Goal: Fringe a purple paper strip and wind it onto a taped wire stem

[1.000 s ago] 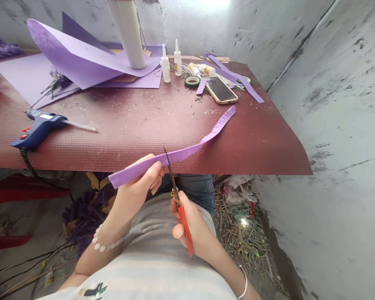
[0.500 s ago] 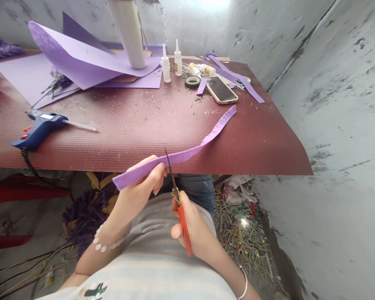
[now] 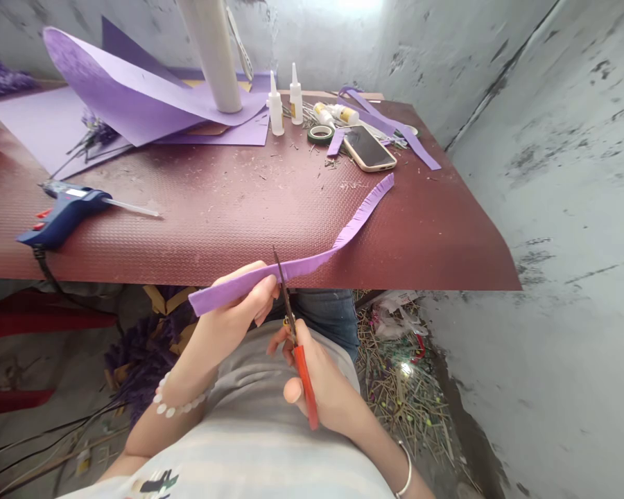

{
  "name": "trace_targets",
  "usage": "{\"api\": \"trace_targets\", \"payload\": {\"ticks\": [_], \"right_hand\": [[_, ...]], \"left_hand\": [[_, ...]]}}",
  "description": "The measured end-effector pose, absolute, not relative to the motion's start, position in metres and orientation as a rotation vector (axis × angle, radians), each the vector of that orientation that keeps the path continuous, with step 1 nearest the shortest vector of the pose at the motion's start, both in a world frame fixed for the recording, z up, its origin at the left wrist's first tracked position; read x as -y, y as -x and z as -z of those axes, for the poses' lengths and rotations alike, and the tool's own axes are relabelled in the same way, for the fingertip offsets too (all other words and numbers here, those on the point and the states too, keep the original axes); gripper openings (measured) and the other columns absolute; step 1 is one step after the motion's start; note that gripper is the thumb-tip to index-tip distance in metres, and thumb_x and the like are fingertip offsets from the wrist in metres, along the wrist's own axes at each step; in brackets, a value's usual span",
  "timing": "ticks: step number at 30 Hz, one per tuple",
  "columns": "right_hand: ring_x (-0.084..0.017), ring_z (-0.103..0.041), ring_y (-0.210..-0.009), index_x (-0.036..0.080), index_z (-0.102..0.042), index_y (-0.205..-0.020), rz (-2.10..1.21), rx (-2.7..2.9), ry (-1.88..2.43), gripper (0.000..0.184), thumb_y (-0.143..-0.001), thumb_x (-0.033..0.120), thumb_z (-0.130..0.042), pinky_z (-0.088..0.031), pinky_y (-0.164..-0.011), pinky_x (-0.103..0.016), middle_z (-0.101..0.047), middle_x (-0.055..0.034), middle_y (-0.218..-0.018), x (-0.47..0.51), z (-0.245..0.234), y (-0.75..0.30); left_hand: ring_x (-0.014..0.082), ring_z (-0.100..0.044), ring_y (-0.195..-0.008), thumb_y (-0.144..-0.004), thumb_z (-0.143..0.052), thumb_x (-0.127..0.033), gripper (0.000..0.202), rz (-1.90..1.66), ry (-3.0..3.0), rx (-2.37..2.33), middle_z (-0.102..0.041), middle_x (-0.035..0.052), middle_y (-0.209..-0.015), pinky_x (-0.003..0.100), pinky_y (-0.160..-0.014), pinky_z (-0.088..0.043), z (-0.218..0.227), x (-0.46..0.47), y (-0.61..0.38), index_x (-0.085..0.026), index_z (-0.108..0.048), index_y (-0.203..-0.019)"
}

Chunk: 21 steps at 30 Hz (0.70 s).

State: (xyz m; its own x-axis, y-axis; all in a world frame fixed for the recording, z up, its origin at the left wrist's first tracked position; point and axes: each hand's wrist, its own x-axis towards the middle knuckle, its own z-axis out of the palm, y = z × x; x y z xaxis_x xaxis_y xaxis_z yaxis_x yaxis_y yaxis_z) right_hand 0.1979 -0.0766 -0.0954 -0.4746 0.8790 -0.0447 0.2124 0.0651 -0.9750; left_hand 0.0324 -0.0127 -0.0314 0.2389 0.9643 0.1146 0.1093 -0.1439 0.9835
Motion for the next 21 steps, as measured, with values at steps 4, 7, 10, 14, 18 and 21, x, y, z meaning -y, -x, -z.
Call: {"api": "trace_targets", "payload": {"ticks": [4, 7, 10, 14, 18, 21], "right_hand": [[-0.022, -0.05, -0.078, 0.029, -0.051, -0.118, -1.506, 1.72, 0.944, 0.078, -0.076, 0.089, -0.023, -0.044, -0.068, -0.032, -0.057, -0.0044, -0.102, 0.075, 0.08, -0.199], [-0.022, -0.05, -0.078, 0.032, -0.053, -0.119, -1.509, 1.692, 0.87, 0.068, -0.082, 0.084, -0.031, -0.044, -0.066, -0.031, -0.057, -0.0027, -0.103, 0.075, 0.078, -0.196], [-0.022, -0.051, -0.082, 0.033, -0.048, -0.124, -1.545, 1.671, 0.826, 0.066, -0.084, 0.083, -0.033, -0.045, -0.067, -0.031, -0.057, -0.003, -0.111, 0.075, 0.08, -0.195], [-0.023, -0.052, -0.084, 0.032, -0.045, -0.128, -1.608, 1.677, 0.837, 0.08, -0.077, 0.09, -0.024, -0.046, -0.069, -0.032, -0.056, -0.0053, -0.116, 0.075, 0.085, -0.197], [-0.025, -0.055, -0.087, 0.03, -0.046, -0.127, -1.63, 1.68, 0.895, 0.079, -0.079, 0.089, -0.027, -0.048, -0.073, -0.034, -0.057, -0.0073, -0.115, 0.076, 0.084, -0.199], [-0.024, -0.055, -0.083, 0.027, -0.05, -0.118, -1.575, 1.696, 0.969, 0.075, -0.08, 0.088, -0.026, -0.048, -0.069, -0.033, -0.058, -0.0074, -0.107, 0.077, 0.086, -0.197]], "left_hand": [[0.0062, -0.039, -0.049, -0.096, -0.05, -0.019, 0.03, -1.048, -1.499, -1.037, -0.042, -0.0068, -0.055, 0.025, -0.05, -0.032, 0.031, 0.012, -0.031, -0.019, -0.046, -0.066], [0.006, -0.038, -0.049, -0.095, -0.05, -0.018, 0.031, -1.047, -1.494, -1.036, -0.042, -0.0069, -0.055, 0.025, -0.05, -0.031, 0.031, 0.013, -0.031, -0.019, -0.045, -0.065], [0.0061, -0.038, -0.049, -0.096, -0.05, -0.019, 0.031, -1.039, -1.477, -1.03, -0.041, -0.0069, -0.055, 0.025, -0.049, -0.031, 0.031, 0.013, -0.032, -0.019, -0.045, -0.065], [0.0067, -0.038, -0.049, -0.097, -0.05, -0.023, 0.031, -1.033, -1.445, -1.021, -0.041, -0.0068, -0.054, 0.025, -0.048, -0.03, 0.032, 0.014, -0.032, -0.019, -0.045, -0.067], [0.0071, -0.039, -0.048, -0.097, -0.05, -0.023, 0.031, -1.038, -1.45, -1.017, -0.041, -0.0062, -0.054, 0.025, -0.049, -0.031, 0.033, 0.014, -0.032, -0.019, -0.045, -0.067], [0.0073, -0.039, -0.049, -0.096, -0.05, -0.023, 0.03, -1.037, -1.494, -1.029, -0.043, -0.0058, -0.055, 0.025, -0.05, -0.032, 0.033, 0.013, -0.031, -0.019, -0.045, -0.067]]}}
